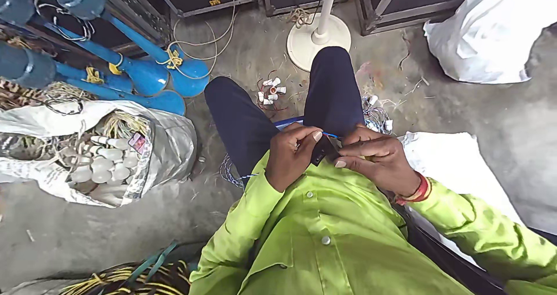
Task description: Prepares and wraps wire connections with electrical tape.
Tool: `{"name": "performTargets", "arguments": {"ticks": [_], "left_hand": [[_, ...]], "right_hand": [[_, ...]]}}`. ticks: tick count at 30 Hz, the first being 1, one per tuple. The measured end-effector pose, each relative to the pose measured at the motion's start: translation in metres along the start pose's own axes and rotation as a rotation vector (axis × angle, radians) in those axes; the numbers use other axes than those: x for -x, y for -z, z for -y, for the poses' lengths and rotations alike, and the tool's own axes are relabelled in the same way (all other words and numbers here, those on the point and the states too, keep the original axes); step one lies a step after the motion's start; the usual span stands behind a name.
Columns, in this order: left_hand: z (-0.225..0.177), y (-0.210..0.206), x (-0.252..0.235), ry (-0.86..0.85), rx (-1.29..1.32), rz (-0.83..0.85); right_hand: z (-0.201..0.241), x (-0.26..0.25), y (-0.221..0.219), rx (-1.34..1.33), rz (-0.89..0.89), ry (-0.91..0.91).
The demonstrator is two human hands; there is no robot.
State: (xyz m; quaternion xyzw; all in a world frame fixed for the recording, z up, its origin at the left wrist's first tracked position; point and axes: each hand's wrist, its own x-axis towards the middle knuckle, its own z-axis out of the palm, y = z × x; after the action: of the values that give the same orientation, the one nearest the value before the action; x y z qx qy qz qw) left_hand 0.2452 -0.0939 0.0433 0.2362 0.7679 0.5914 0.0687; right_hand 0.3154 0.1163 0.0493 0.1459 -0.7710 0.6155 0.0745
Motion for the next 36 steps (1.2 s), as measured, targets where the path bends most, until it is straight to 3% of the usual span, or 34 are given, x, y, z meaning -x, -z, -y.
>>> {"name": "performTargets", "arguments": {"ticks": [4,7,11,15,19,24,30,33,36], "left_hand": [[0.006,-0.001,-0.002,-0.168,-0.035,0.048],[0.012,0.002,-0.002,-0.264,-0.035,0.096],[0.015,0.005,0.002,-0.247,-0.005,0.118],[0.014,-0.005,0.002,-0.196,-0.119,-0.012],[0.017,-0.012,0.004,-0.311,-0.412,-0.167],[0.022,-0.011,0.005,-0.467,-0.523,-0.332],[0.015,-0.004,0.002,-0.483,-0.457,-0.360],[0.012,-0.004,0.005,-0.475,-0.440,-0.344],[0.009,-0.005,0.006,-0.467,-0.430,-0.319]], "right_hand": [[0.013,-0.009,-0.002,-0.322,-0.046,-0.158],[0.020,-0.019,0.003,-0.380,0.133,-0.210],[0.015,-0.026,0.016,0.055,0.338,-0.308],[0.003,-0.021,0.009,0.718,0.287,-0.185],[0.001,-0.014,0.003,0.915,0.254,-0.146],[0.006,-0.021,0.002,0.608,0.239,-0.159],[-0.004,-0.022,-0.011,0.350,-0.136,0.098],[-0.005,-0.022,-0.014,0.420,-0.141,0.019],[-0.005,-0.023,-0.017,0.313,-0.123,-0.098]]}}
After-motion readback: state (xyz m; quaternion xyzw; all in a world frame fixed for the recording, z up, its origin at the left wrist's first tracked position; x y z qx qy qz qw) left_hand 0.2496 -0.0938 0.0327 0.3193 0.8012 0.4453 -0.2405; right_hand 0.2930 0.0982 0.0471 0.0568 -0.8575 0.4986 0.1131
